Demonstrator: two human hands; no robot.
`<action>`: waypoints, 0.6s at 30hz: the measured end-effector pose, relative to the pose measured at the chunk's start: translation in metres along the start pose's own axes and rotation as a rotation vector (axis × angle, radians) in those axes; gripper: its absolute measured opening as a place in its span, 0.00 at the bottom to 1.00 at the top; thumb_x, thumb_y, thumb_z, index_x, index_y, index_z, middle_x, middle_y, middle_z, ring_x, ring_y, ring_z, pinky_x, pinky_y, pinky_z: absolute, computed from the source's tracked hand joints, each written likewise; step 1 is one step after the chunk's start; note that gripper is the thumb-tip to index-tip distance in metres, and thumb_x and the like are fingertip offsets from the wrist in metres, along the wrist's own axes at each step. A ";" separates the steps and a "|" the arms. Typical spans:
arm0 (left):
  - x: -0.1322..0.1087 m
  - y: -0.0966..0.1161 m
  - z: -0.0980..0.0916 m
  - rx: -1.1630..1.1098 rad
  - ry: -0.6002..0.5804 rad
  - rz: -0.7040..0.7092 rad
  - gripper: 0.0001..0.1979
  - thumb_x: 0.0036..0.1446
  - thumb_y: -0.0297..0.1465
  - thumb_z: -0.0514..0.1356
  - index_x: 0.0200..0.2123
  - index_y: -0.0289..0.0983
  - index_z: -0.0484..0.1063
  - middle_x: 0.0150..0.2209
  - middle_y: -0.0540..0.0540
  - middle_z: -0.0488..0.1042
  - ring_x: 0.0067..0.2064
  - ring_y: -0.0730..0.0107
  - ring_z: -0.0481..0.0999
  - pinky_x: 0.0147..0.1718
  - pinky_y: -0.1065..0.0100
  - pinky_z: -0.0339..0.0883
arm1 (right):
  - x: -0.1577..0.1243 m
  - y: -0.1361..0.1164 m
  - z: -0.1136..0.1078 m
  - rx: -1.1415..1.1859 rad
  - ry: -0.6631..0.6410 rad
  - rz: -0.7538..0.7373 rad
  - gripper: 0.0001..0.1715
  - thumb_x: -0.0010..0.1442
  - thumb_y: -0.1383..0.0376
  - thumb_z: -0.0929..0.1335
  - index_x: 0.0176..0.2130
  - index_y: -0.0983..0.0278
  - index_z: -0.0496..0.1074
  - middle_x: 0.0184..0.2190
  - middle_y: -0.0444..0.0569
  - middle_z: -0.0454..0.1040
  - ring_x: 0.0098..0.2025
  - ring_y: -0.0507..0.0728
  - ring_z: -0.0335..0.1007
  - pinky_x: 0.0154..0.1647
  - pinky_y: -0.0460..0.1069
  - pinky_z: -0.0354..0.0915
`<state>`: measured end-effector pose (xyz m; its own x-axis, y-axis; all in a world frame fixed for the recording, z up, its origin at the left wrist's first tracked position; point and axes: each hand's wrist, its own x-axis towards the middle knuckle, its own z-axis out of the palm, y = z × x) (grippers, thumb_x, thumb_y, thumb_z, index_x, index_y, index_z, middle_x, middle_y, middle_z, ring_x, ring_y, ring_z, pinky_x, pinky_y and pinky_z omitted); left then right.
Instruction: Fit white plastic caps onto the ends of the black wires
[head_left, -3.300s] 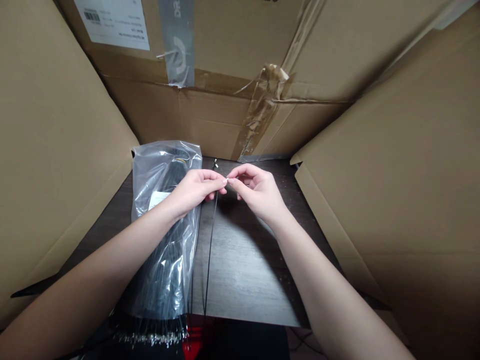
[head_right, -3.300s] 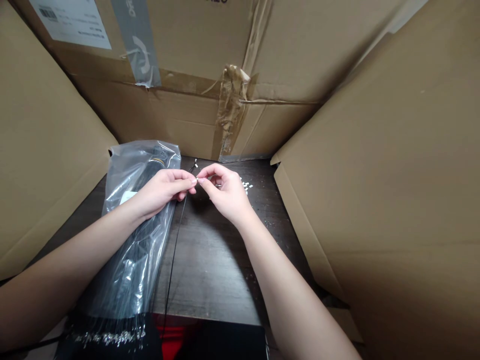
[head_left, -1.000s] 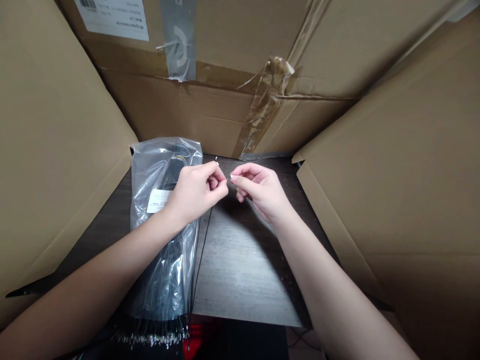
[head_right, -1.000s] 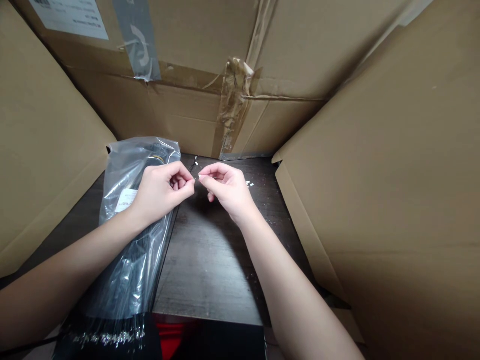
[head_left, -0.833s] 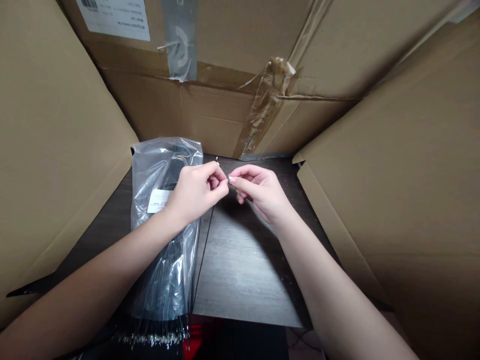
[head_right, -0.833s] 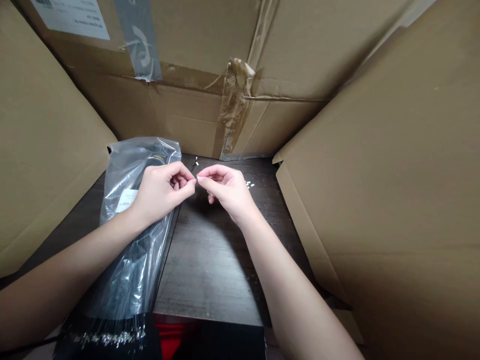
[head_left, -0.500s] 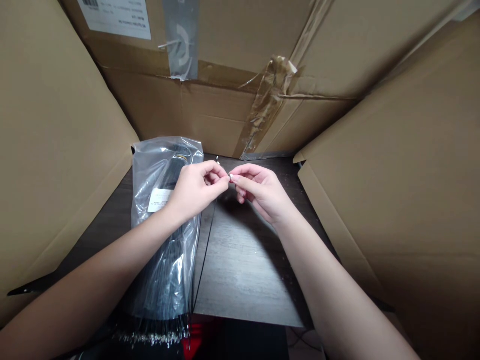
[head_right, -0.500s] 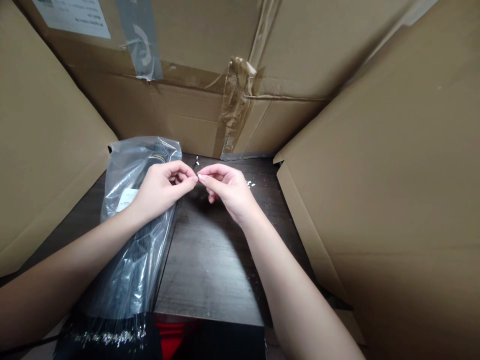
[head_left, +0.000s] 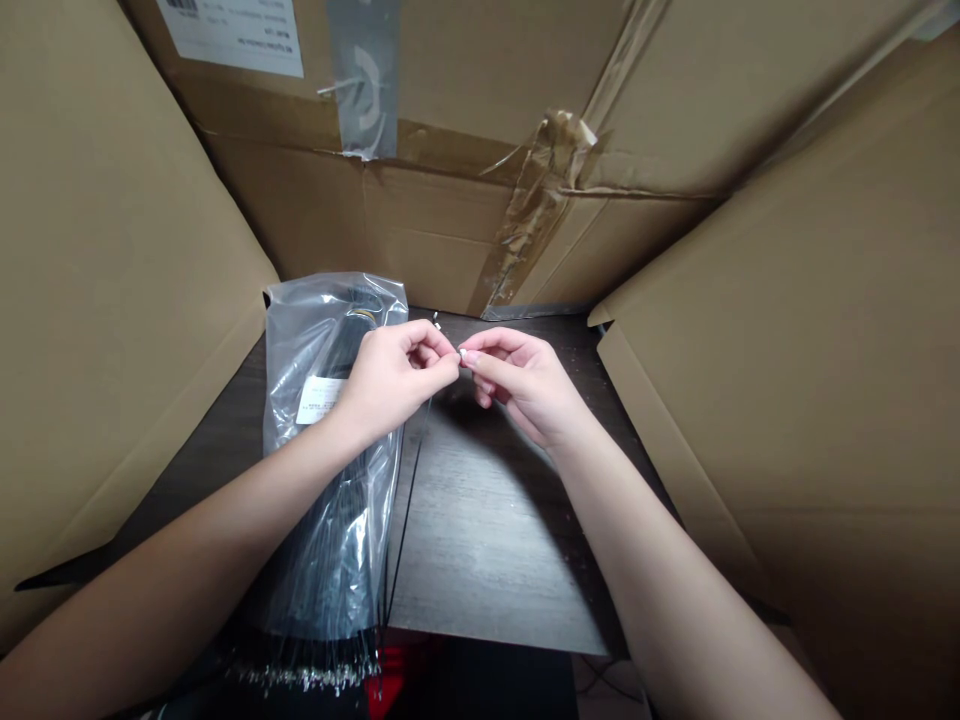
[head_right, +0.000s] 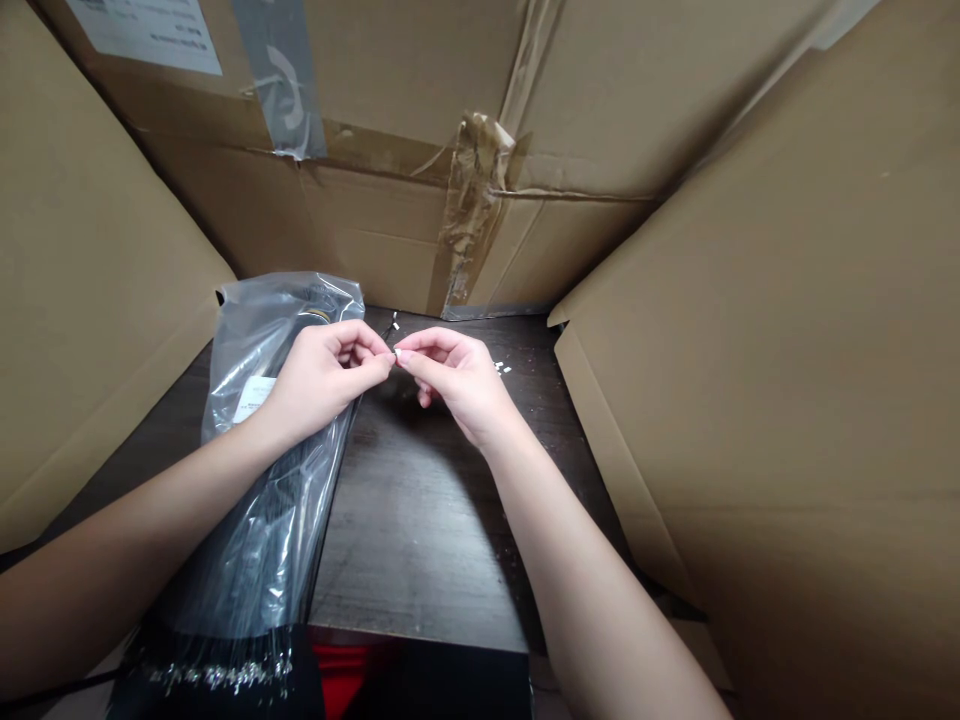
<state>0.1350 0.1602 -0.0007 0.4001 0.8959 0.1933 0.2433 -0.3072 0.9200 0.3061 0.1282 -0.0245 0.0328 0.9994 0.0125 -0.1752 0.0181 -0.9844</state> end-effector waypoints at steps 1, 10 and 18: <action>0.000 0.000 0.000 0.013 0.004 0.012 0.05 0.51 0.31 0.64 0.26 0.35 0.75 0.22 0.51 0.71 0.25 0.75 0.67 0.27 0.71 0.61 | 0.000 0.000 0.000 -0.002 0.002 -0.005 0.19 0.45 0.56 0.81 0.32 0.64 0.78 0.25 0.42 0.72 0.21 0.47 0.60 0.18 0.45 0.61; -0.002 -0.005 0.000 0.190 0.049 0.209 0.04 0.52 0.27 0.62 0.25 0.35 0.74 0.20 0.55 0.69 0.23 0.77 0.65 0.27 0.72 0.60 | 0.001 0.000 0.000 -0.011 0.002 -0.006 0.18 0.44 0.57 0.82 0.31 0.65 0.79 0.24 0.43 0.73 0.21 0.47 0.59 0.17 0.45 0.61; -0.001 -0.007 0.000 0.231 0.049 0.270 0.05 0.54 0.26 0.62 0.26 0.35 0.74 0.20 0.56 0.69 0.22 0.78 0.66 0.28 0.72 0.60 | 0.001 0.001 0.000 -0.002 -0.001 0.037 0.19 0.42 0.57 0.82 0.30 0.64 0.79 0.24 0.43 0.74 0.21 0.47 0.60 0.17 0.44 0.61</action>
<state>0.1332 0.1608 -0.0071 0.4355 0.7851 0.4404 0.3306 -0.5945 0.7330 0.3063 0.1290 -0.0253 0.0255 0.9994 -0.0235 -0.1742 -0.0187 -0.9845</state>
